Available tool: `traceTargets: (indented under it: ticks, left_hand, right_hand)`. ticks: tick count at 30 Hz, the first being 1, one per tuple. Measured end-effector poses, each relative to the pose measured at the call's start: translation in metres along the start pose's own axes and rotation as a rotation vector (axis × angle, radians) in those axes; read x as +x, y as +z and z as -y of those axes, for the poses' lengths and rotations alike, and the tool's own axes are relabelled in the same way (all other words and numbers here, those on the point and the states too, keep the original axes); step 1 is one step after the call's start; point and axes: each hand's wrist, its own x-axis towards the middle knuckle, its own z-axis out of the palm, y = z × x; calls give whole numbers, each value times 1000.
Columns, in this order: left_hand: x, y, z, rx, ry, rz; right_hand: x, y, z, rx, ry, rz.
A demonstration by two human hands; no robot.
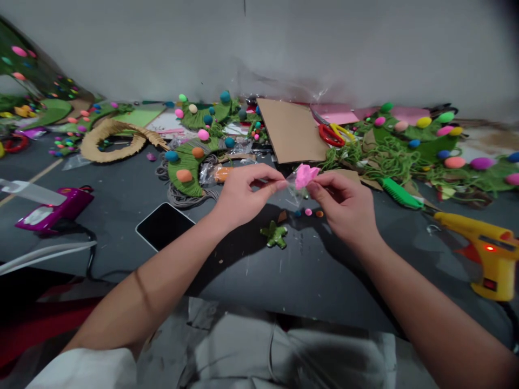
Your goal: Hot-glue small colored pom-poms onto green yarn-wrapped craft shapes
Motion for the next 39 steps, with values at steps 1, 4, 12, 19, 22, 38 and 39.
traceTargets:
  ticks: [1, 4, 12, 19, 22, 38, 39]
  left_hand:
    - [1, -1, 1, 0, 3, -19]
    - [2, -3, 4, -34, -12, -39]
    - [1, 3, 3, -99, -35, 41]
    - [-2, 5, 4, -87, 72, 30]
    - [0, 3, 4, -61, 63, -29]
    - [-2, 5, 5, -97, 48, 27]
    - [-1, 3, 5, -99, 38, -7]
  right_hand:
    - [1, -2, 0, -30, -2, -17]
    - [2, -6, 0, -91, 10, -42]
    - [0, -2, -1, -65, -42, 61]
    - [-2, -1, 1, -124, -75, 92]
    - [-1, -3, 1, -119, -90, 86]
    - [-1, 0, -3, -96, -171, 125]
    - [0, -1, -2, -98, -155, 102]
